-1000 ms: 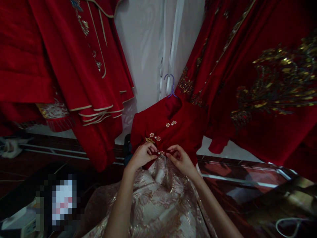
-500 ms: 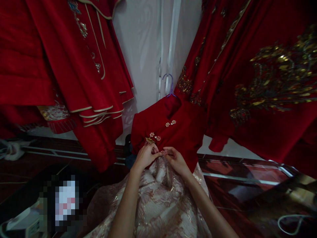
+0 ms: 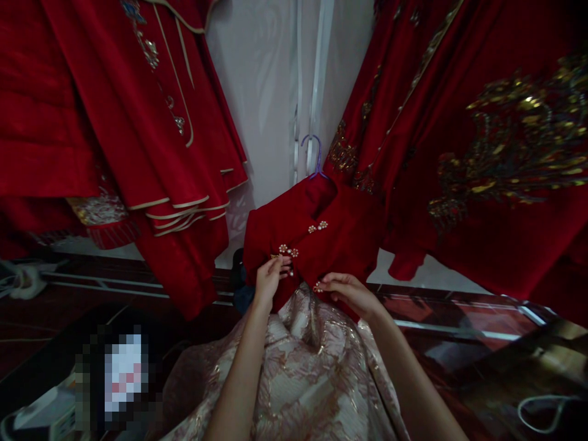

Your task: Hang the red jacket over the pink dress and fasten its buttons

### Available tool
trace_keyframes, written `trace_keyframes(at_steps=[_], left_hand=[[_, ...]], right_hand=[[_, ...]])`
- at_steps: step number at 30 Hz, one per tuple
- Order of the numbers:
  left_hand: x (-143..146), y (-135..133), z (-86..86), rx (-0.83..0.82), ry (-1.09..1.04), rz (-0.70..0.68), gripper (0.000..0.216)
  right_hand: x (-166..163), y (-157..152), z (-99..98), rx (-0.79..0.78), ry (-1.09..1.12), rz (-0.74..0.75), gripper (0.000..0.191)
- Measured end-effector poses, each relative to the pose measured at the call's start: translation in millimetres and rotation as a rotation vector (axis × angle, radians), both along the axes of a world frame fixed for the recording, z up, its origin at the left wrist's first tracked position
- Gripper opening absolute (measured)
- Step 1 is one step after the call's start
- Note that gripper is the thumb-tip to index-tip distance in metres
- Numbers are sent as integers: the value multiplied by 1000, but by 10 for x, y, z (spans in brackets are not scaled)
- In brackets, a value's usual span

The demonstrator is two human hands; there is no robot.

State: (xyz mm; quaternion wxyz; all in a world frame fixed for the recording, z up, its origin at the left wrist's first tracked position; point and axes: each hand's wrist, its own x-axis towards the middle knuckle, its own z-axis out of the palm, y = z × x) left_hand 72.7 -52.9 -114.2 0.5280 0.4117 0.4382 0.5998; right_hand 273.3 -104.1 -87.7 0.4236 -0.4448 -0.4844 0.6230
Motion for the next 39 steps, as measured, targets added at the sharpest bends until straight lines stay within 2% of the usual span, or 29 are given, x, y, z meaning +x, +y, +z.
trace_keyframes(at_steps=[3,6,11,16,24,36,39], left_hand=[[26,-10,21,-10,-118,-54,37],[71,-10,61,-51,-135,-100,34],[210,13,122,-44,-170,72,33],[263,23,153,-28,-323,26,32],[260,27,193,-120,-240,96,32],[327,73,147,-27,-216,142,23],[295,14,212,-55,-182,29,28]], right_hand=[[100,-39,96,3,17,9,18],[92,-63,120,1,32,14,18],[107,-73,110,10,20,35,18],[165,-75,118,-2,31,13,17],[172,-85,124,24,11,23,18],[147,-92,123,32,-49,34,23],[241,-96,147,51,-65,79,24]])
